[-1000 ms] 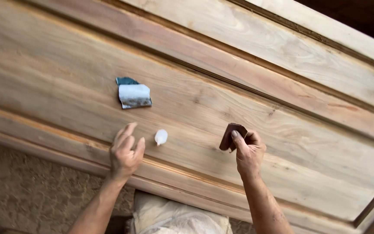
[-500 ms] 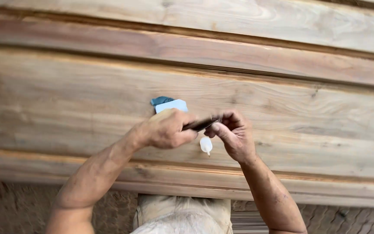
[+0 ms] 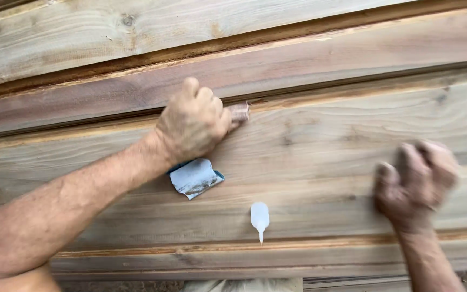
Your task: The recorder sands a large wooden panel and applies glue to the joints.
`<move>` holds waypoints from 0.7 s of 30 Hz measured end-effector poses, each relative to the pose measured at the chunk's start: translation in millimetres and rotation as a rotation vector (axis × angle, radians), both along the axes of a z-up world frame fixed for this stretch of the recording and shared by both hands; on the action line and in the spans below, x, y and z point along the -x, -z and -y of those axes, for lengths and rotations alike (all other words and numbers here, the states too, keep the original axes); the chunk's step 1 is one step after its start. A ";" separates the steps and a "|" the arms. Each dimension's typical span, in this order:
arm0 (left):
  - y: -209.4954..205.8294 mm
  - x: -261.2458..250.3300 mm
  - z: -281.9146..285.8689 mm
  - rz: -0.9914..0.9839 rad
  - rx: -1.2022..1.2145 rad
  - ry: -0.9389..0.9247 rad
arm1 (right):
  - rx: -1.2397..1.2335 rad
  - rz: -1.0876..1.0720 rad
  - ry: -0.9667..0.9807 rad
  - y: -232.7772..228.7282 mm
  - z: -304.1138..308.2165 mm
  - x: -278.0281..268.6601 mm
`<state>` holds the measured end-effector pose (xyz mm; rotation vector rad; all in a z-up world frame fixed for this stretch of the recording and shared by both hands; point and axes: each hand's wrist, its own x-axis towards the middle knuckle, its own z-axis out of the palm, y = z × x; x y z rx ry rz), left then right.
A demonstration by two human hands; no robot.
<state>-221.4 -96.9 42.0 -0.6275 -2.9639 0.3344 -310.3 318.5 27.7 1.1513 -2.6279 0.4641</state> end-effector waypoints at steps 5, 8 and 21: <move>-18.4 -5.4 3.4 -0.015 -0.055 0.035 | -0.006 0.115 0.066 17.5 -40.3 -2.7; 3.7 -7.9 22.6 -0.064 -0.002 0.073 | 0.070 0.294 0.102 36.1 -62.4 -17.3; 1.1 6.9 32.0 0.065 -0.177 0.144 | 0.107 0.487 0.140 60.4 -89.1 -28.4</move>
